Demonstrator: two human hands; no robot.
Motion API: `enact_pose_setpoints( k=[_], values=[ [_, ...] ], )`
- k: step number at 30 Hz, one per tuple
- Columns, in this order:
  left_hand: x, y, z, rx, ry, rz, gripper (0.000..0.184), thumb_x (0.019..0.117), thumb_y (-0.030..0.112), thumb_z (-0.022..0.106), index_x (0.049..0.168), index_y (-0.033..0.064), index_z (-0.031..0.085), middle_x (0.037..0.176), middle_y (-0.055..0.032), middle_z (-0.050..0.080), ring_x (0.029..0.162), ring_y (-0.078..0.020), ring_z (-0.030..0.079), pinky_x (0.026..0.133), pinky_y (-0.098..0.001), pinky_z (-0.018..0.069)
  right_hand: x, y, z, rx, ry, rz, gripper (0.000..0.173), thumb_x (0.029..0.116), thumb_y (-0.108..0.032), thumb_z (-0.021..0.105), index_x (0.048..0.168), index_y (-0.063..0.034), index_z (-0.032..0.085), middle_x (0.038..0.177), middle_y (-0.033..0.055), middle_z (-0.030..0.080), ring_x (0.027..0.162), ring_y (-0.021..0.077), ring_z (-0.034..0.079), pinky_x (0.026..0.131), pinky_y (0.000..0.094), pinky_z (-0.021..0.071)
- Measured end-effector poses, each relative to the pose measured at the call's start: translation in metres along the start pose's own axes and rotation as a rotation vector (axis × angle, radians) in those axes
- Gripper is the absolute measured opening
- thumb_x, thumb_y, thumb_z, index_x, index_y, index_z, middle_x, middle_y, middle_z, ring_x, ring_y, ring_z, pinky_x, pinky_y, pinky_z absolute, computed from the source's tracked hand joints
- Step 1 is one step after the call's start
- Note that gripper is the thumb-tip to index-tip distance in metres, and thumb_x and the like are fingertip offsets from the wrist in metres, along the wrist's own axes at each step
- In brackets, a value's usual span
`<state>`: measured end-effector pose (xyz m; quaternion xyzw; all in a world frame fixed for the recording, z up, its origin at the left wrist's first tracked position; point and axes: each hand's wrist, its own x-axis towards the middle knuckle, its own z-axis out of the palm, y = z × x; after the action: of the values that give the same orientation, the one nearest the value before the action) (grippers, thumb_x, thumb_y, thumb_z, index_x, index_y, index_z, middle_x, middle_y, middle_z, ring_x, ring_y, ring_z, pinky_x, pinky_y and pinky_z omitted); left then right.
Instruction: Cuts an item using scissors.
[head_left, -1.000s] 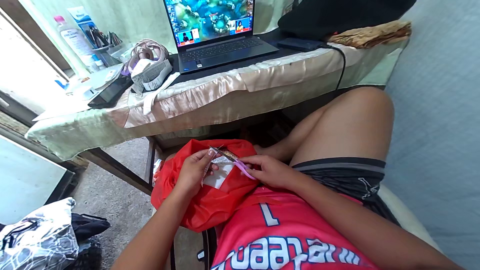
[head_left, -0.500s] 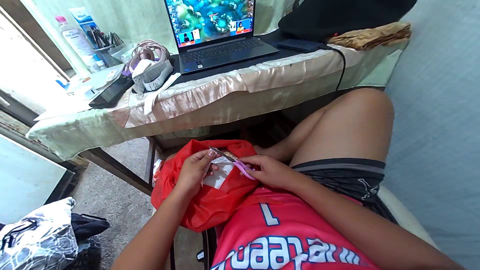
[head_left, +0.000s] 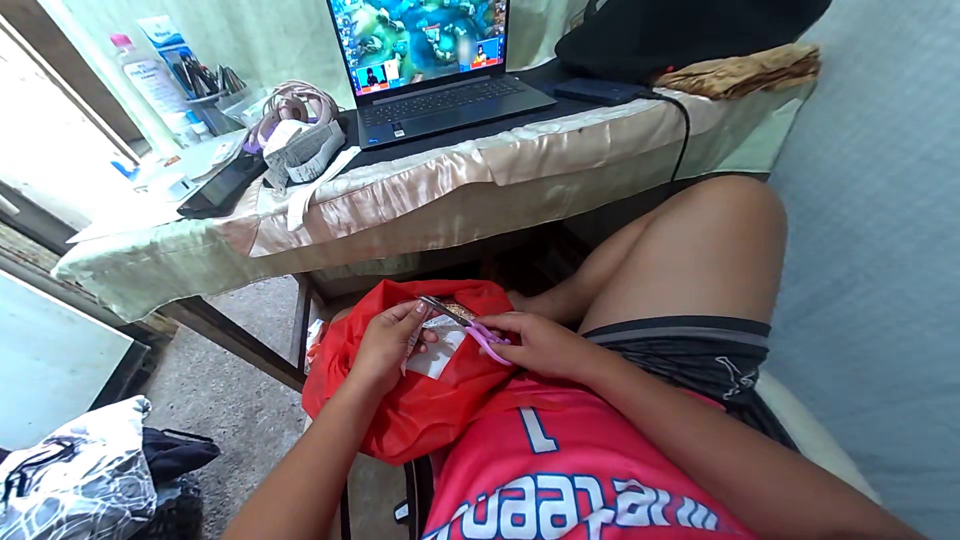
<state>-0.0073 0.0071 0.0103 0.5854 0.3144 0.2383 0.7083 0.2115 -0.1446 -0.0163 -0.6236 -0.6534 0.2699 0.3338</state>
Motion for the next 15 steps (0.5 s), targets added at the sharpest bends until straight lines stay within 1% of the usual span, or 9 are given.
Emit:
enact_pose_setpoints(
  k=[12,15],
  values=[
    [-0.0009,0.0018,0.0007,0.011,-0.002,0.004,0.028,0.1081,0.021,0.053,0.12,0.0011,0.068,0.11,-0.0117,0.075,0.07,-0.0137,0.069,0.059,-0.0246,0.056,0.0005,0.0012,0.0006,-0.025,0.013,0.025,0.038,0.1035,-0.027,0.059,0.139,-0.0158,0.064,0.115,0.0018,0.072,0.1,0.0064,0.067,0.094,0.0278,0.0544],
    [-0.0005,0.0008,-0.0001,0.014,-0.004,-0.001,0.028,0.1082,0.021,0.053,0.122,0.001,0.067,0.111,-0.0117,0.075,0.071,-0.0141,0.07,0.06,-0.0249,0.0563,0.0007,0.0017,0.0008,-0.024,0.008,0.033,0.038,0.1038,-0.027,0.058,0.139,-0.0155,0.063,0.115,0.0022,0.072,0.101,0.0069,0.067,0.095,0.0289,0.0543]
  ],
)
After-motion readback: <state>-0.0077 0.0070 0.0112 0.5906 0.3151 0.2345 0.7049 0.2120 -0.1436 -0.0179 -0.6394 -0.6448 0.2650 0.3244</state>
